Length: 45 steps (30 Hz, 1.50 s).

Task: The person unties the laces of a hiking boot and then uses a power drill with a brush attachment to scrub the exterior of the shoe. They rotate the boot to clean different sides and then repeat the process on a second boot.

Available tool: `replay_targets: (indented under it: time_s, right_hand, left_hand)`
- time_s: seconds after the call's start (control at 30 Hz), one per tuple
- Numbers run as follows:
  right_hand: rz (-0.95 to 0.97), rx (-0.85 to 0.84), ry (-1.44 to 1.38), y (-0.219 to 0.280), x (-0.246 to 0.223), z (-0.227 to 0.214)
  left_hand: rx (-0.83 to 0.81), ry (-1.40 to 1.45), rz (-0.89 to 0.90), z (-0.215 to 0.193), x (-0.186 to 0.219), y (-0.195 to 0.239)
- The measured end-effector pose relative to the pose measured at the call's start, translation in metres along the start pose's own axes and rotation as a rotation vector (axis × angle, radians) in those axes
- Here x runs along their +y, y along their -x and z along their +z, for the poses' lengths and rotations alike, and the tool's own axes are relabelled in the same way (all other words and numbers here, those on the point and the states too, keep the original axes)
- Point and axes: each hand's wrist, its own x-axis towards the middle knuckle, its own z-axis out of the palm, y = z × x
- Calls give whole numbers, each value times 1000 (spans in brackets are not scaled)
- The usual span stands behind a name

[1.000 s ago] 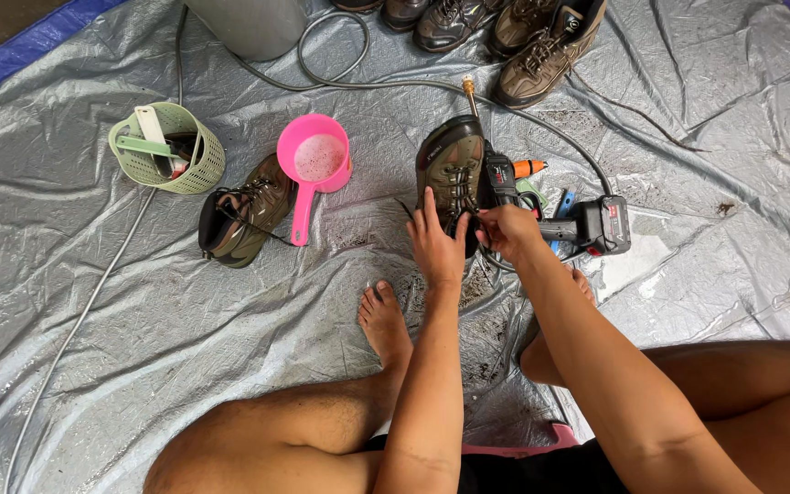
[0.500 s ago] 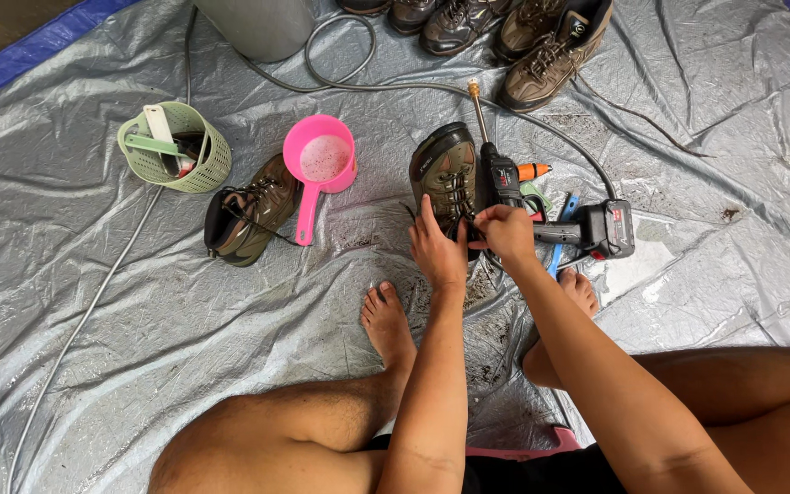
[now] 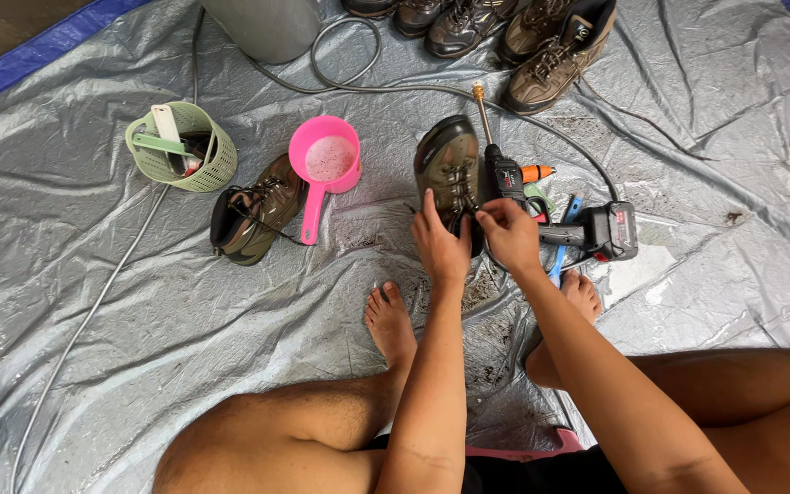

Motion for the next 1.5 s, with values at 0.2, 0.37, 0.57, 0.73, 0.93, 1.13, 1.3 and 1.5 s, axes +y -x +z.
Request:
replay_targets:
  time_s: [0.2, 0.37, 0.57, 0.73, 0.93, 1.13, 1.3, 1.5]
  right_hand:
    - [-184, -94, 257, 5, -55, -45]
    - [-25, -136, 450, -8, -36, -35]
    - [-78, -53, 522, -37, 7, -25]
    - [-143, -36, 464, -40, 2, -24]
    - [-123, -101, 426, -43, -13, -22]
    - [-82, -281, 353, -46, -38, -30]
    - [120, -346, 19, -42, -66, -88]
    - [-39, -366, -370, -57, -76, -141]
  left_hand:
    - [-106, 184, 33, -13, 1, -12]
    - [-48, 207, 23, 12, -9, -12]
    - [55, 261, -16, 20, -41, -41]
    - [71, 197, -76, 28, -74, -58]
    - [-21, 185, -253, 22, -75, -81]
    - [-259, -21, -229, 3, -58, -93]
    - [-363, -48, -87, -17, -29, -88]
    - [-48, -206, 401, 25, -14, -68]
